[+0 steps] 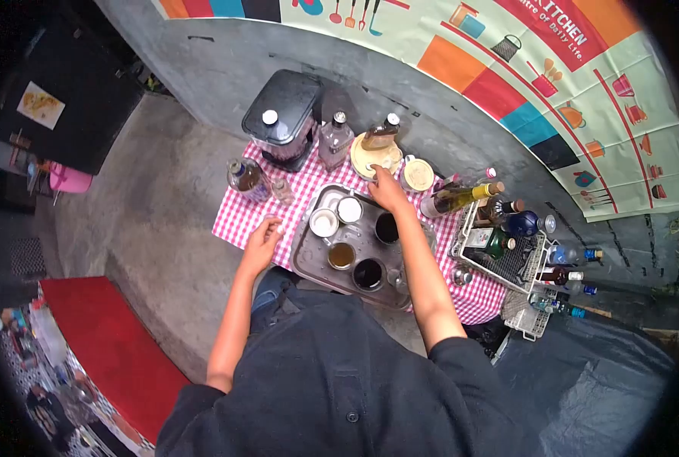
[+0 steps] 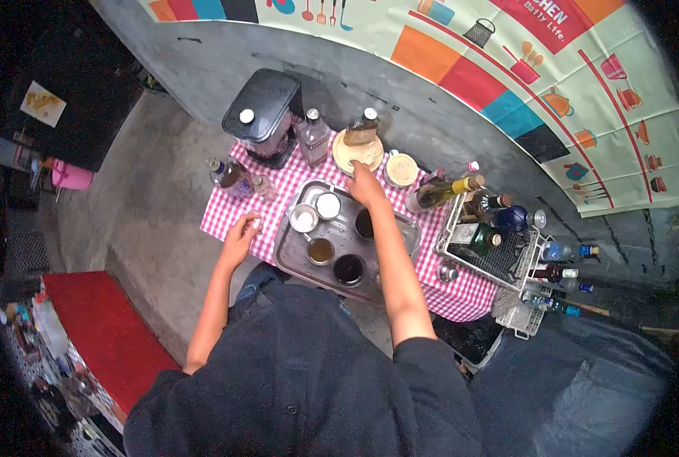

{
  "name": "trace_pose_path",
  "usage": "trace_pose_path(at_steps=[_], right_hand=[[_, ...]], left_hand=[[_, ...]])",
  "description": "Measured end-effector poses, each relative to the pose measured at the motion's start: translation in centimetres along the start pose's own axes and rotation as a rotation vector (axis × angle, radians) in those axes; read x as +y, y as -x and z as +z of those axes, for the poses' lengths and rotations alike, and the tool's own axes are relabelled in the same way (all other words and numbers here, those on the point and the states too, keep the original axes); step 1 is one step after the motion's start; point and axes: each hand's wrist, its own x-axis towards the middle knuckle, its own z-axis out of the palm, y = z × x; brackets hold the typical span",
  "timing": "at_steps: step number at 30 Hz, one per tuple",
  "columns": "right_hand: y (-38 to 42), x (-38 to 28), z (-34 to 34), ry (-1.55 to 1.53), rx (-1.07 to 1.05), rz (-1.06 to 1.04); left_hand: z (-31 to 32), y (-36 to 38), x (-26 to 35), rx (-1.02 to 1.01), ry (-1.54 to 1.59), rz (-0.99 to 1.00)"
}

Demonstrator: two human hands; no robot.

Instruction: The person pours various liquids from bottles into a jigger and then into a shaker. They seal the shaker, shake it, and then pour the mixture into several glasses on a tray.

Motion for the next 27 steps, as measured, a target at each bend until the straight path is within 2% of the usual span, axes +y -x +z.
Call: trace_pose_path(at_steps=[2, 4, 7, 11, 12, 17, 21, 23, 25, 26, 27], right_hand=[[-2.1, -0.5, 0.8, 0.121, -0.003, 0.013], [-3.4, -0.7, 1.2, 0.069, -0.107, 0.211], [-4.2, -0.7, 2.4, 0.174, -0.169, 0.285], [-5.0, 1.6, 4.4, 0.226, -0.110, 0.282], [-4.9, 1.8, 4.9, 0.247, -0.022, 0.253], [-4.9, 1.9, 5.0, 0.285, -0.026, 0.188], [-4.2, 0.4, 4.1, 0.246, 0.043, 0.184], [-3.3, -1.2, 3.1, 0.159, 0.075, 0.078], [-2.1, -4.0, 1.5, 0.095, 0.127, 0.086], [-1.2, -5.1, 1.0, 0.089, 0.234, 0.057], [-0.1, -6.0, 0.5, 0.086, 0.341, 0.029]], left_hand=[[-1.2, 0.1, -0.1, -0.023, 0.109, 0.014], [-2.5, 0.5, 0.5, -0.050, 0.140, 0.014], [-4.4, -0.1, 0.5, -0.105, 0.147, -0.045], [-6.5, -1.0, 0.5, -0.200, 0.162, -0.097], [-6.8, -1.3, 0.4, -0.229, 0.154, -0.096], [-8.8, -2.5, 0.9, -0.294, 0.088, -0.095], [-9.7, -3.6, 2.0, -0.328, -0.038, -0.014], [-9.5, -4.3, 0.8, -0.388, -0.037, -0.009], [-8.4, -4.8, 1.7, -0.308, -0.233, 0.162], [-8.1, -5.3, 2.4, -0.362, -0.283, 0.086], [-7.7, -5.7, 2.1, -0.377, -0.283, 0.093]])
